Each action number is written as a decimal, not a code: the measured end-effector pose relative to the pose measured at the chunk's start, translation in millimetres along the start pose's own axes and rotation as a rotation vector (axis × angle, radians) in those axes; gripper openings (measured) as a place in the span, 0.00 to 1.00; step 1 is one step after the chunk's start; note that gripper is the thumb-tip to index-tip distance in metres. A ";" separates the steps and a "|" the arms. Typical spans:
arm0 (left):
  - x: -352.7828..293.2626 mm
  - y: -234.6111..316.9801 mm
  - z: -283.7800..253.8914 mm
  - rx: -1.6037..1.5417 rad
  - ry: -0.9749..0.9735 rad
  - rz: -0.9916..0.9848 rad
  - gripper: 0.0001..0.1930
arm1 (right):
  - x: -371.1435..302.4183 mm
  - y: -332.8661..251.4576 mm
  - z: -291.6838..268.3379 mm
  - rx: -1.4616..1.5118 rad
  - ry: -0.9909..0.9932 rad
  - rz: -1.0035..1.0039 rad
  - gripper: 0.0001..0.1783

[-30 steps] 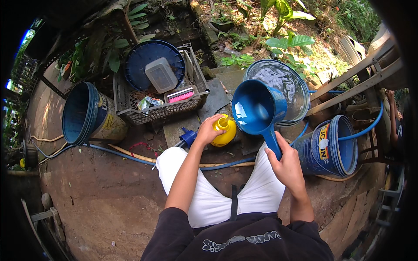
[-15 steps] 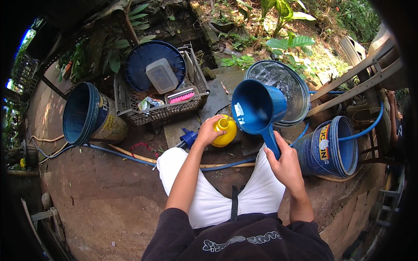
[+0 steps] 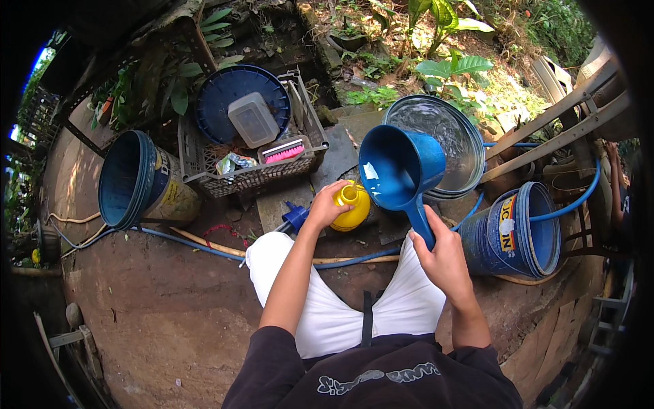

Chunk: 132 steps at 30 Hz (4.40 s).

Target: The person sits on the ground, scoops water from a bucket into a yellow garden sprayer using a blue scoop, then screws on the pump head. The person stands and sprays water onto several potted plants arranged on shelves and the ground.

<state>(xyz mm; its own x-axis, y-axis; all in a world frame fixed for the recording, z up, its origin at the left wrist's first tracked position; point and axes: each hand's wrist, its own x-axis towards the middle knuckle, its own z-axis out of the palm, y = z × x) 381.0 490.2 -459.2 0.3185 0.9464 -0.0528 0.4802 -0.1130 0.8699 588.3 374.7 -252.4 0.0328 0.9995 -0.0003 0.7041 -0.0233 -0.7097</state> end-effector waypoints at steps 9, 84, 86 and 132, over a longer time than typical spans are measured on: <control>-0.2 0.0 -0.8 -0.013 0.001 0.000 0.30 | 2.8 2.3 5.6 -0.031 0.006 -0.035 0.26; 0.3 -1.3 0.0 -0.033 0.004 -0.024 0.31 | 0.3 20.6 53.5 -0.117 -0.025 -0.032 0.25; 0.6 0.7 0.1 -0.034 0.000 -0.029 0.31 | -1.2 24.4 56.7 -0.117 -0.029 -0.030 0.25; 7.3 -11.8 10.7 -0.170 0.056 -0.082 0.29 | 76.0 125.5 -22.6 0.118 -0.144 0.368 0.27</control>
<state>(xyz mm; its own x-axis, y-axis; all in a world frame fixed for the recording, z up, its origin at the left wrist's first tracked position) 386.4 495.2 -475.0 0.2361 0.9662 -0.1038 0.3565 0.0132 0.9342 695.2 447.1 -325.6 0.1617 0.9180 -0.3622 0.5772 -0.3856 -0.7198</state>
